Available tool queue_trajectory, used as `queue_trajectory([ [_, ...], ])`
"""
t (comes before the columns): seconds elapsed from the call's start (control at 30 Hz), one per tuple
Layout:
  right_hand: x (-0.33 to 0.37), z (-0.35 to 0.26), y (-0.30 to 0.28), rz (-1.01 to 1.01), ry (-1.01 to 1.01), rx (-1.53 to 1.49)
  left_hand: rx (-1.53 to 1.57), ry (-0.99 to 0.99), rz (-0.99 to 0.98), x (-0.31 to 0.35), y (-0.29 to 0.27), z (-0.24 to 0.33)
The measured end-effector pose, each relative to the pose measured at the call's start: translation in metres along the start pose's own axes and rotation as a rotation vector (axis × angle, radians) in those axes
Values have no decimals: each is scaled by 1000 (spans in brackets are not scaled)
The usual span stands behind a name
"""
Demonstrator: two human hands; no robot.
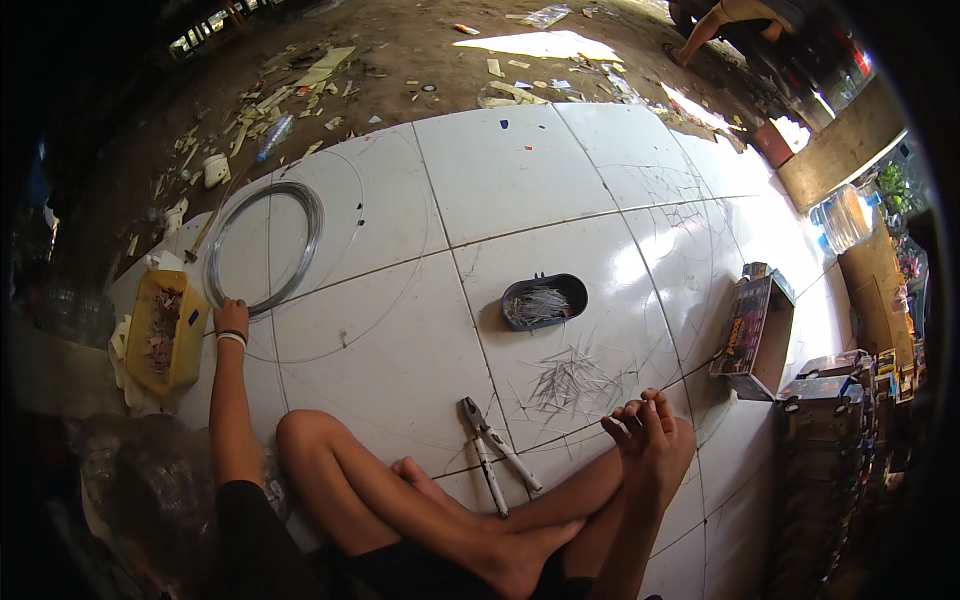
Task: The person sits cross-legged on a tiled floor and repeatedly cuts short lengths of thin metal wire from a coil using pliers. Cut pieces are dropped onto the floor, forming a growing pile. The person occasionally pauses to adjust the coil or reposition the wire before continuing to cut.
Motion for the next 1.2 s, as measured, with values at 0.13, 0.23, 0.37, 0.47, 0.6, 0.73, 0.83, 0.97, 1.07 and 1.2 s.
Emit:
queue_trajectory([
  [0.13,7,2,5,-42,1,-20,-139,84,-129,49,-25,-2],
  [0.23,17,8,3,-104,24,-18,-293,28,-239,67,-37,-3],
  [0.37,29,29,0,-134,45,-83,-182,-69,-284,70,-64,22],
  [0.47,38,51,8,-171,29,-150,33,75,4,96,-127,103],
  [0.6,45,88,38,-226,45,-249,749,430,128,214,-213,245],
  [0.73,46,116,60,-283,21,-423,1261,749,-211,377,-228,354],
  [0.83,39,134,45,-231,86,-377,1106,824,-135,414,-214,359],
  [0.97,15,114,-6,-105,-32,-428,1053,793,30,379,-175,297],
  [1.07,-2,96,-43,11,-103,-311,823,579,-65,341,-126,243],
  [1.2,5,111,-21,-91,-65,-217,698,555,74,324,-126,223],
])
Point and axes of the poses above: each hand's wrist, its own x-axis away from the middle knuckle, its own y-axis out of the palm, z = x × y, the point moved 10 cm from there along -x, towards the middle knuckle, and after that the axes turned 7 degrees about x, right-handed, at the moved point
